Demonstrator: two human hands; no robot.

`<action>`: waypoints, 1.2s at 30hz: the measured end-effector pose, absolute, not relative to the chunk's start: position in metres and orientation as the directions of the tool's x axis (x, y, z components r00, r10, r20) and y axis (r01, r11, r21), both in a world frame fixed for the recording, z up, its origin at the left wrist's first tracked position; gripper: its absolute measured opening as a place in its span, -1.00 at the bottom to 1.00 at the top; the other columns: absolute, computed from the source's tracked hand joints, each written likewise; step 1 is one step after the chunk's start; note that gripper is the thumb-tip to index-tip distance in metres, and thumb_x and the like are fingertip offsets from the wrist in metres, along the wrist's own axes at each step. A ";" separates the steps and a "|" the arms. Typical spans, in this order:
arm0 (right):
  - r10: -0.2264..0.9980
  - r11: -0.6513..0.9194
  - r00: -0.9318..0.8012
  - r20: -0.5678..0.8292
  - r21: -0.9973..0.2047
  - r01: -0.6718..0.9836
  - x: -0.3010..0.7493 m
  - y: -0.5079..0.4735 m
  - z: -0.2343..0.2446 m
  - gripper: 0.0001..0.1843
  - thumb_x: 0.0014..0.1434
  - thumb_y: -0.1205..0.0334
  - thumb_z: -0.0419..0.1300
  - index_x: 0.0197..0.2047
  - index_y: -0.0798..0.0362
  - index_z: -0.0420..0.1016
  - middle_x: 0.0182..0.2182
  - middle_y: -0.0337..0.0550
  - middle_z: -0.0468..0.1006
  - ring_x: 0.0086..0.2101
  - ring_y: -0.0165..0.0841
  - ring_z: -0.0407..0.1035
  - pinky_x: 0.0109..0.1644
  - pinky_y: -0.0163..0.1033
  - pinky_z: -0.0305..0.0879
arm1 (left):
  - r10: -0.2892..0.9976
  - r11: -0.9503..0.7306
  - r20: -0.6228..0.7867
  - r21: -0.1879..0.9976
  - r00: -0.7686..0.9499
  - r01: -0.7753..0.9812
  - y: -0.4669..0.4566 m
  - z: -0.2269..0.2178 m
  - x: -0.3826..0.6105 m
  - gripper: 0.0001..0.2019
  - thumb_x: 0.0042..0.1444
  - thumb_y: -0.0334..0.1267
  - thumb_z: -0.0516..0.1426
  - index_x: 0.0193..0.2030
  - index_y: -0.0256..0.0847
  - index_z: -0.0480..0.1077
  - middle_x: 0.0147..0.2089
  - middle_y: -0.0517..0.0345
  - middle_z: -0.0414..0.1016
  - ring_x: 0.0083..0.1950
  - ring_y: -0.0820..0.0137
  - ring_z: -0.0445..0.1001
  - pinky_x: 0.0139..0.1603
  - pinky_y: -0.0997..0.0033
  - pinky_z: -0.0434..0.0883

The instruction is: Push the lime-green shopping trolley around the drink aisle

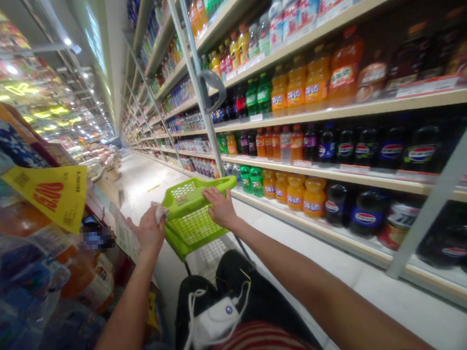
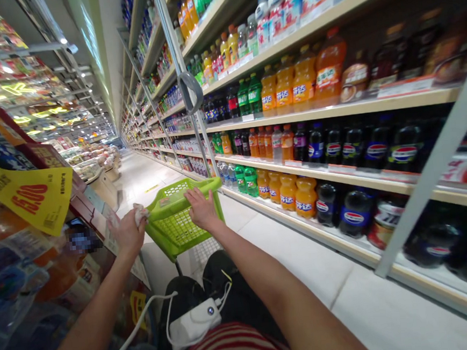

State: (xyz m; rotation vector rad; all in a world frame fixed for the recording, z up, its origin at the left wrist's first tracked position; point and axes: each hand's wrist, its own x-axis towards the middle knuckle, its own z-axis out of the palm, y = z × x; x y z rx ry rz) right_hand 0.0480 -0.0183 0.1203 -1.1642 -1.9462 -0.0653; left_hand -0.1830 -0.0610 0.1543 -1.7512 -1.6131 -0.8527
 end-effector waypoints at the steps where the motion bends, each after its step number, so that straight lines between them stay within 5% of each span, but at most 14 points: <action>1: 0.701 0.559 -0.197 0.686 -0.358 0.748 0.047 -0.019 0.119 -0.40 0.02 0.40 -0.03 0.18 0.08 0.15 0.20 -0.06 0.15 0.22 -0.23 -0.08 0.21 0.25 -0.33 | 0.590 -0.080 0.805 -0.009 0.054 0.997 -0.063 0.152 -0.187 -0.62 0.10 -0.16 -0.01 0.03 -0.26 0.30 -0.03 -0.13 0.47 -0.04 0.16 0.43 0.25 -0.17 -0.32; 10: 0.691 0.540 -0.180 0.700 -0.335 0.772 0.041 -0.027 0.115 -0.39 0.02 0.41 -0.03 0.19 0.10 0.13 0.21 -0.02 0.13 0.23 -0.23 -0.12 0.22 0.20 -0.32 | 0.509 -0.299 0.822 -0.108 0.254 0.948 -0.056 0.128 -0.161 -0.62 0.15 -0.14 -0.02 0.10 -0.10 0.24 0.17 -0.06 0.30 0.16 0.21 0.29 0.26 -0.08 -0.42; 20: 0.694 0.533 -0.181 0.696 -0.329 0.779 0.039 -0.032 0.113 -0.37 0.01 0.43 -0.05 0.20 0.10 0.12 0.22 -0.06 0.12 0.23 -0.24 -0.13 0.23 0.18 -0.34 | 0.534 -0.085 0.846 0.040 0.011 0.996 -0.078 0.133 -0.217 -0.61 0.15 -0.14 -0.04 0.11 -0.17 0.24 0.14 -0.09 0.33 0.16 0.23 0.29 0.28 -0.05 -0.17; 26: 0.716 0.511 -0.187 0.673 -0.323 0.797 0.038 -0.038 0.116 -0.37 0.02 0.42 -0.07 0.21 0.08 0.11 0.22 -0.08 0.12 0.23 -0.24 -0.11 0.23 0.17 -0.33 | 0.636 -0.179 0.761 -0.012 0.125 0.984 -0.073 0.130 -0.167 -0.62 0.13 -0.21 -0.01 0.11 -0.09 0.23 0.22 -0.05 0.22 0.22 0.23 0.22 0.27 -0.12 -0.30; 36: 0.726 0.409 -0.046 0.686 -0.377 0.831 0.081 -0.019 0.109 -0.41 0.01 0.40 -0.07 0.16 0.21 0.18 0.19 0.05 0.16 0.21 -0.18 -0.06 0.20 0.13 -0.17 | 0.655 -0.026 0.752 0.117 -0.072 0.993 -0.078 0.137 -0.171 -0.60 0.14 -0.22 -0.03 0.13 -0.13 0.21 0.24 -0.07 0.19 0.22 0.26 0.21 0.28 -0.11 -0.26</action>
